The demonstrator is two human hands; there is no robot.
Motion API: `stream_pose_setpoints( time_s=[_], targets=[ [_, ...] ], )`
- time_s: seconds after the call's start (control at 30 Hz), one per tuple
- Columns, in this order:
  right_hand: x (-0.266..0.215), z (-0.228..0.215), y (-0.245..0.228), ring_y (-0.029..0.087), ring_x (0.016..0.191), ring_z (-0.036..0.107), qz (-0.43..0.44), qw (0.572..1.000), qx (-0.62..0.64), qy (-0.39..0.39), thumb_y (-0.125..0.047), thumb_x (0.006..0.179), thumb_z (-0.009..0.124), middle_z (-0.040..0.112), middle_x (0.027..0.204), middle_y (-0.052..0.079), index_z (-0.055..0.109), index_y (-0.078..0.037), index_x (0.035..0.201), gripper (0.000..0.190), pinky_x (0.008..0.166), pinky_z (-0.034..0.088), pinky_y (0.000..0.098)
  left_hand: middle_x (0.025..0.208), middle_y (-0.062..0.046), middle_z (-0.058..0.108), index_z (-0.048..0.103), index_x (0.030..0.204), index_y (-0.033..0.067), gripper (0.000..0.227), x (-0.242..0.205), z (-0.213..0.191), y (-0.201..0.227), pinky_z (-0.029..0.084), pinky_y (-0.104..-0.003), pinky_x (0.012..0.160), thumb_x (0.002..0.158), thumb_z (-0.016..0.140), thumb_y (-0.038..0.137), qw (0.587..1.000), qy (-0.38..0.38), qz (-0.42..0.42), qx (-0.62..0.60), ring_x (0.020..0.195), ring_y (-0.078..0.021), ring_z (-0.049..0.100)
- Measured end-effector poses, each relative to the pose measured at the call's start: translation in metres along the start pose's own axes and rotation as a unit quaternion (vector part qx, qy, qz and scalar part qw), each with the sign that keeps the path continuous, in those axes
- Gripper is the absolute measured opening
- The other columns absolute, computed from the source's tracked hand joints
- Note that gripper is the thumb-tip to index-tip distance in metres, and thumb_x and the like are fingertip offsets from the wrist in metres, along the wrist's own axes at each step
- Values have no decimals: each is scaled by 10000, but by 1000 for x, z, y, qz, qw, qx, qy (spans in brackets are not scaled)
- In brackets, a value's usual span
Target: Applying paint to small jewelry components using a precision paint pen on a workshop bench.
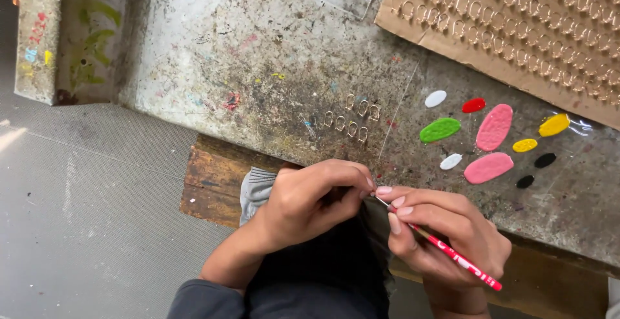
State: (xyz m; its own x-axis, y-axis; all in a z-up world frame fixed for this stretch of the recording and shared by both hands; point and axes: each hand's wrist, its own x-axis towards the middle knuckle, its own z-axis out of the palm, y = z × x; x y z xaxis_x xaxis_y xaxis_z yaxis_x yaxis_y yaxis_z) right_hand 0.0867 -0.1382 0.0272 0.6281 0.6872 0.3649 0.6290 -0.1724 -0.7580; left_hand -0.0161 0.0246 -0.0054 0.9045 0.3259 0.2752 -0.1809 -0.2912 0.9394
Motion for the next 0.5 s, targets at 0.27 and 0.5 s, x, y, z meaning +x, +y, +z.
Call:
stream_pose_setpoints(
  time_s=[0.27,0.5],
  targets=[
    [1,-1,0,214,820,826,-2,1000,-8,-9,-39,914,694,743,889,126,629,-53,916,66,765,650,235,1031,-96,738,613,1075,29,99,2,0,0,610,-248,778,996,642,-23,1000,-1,3,9,915,-182,766],
    [2,1,-2,224,805,823,-5,1000,-10,-6,-44,914,691,745,884,144,627,-44,908,65,765,658,253,1038,-102,730,610,1079,21,97,2,-1,0,610,-256,805,1002,625,-37,1000,-6,3,-2,926,-195,764]
  ],
)
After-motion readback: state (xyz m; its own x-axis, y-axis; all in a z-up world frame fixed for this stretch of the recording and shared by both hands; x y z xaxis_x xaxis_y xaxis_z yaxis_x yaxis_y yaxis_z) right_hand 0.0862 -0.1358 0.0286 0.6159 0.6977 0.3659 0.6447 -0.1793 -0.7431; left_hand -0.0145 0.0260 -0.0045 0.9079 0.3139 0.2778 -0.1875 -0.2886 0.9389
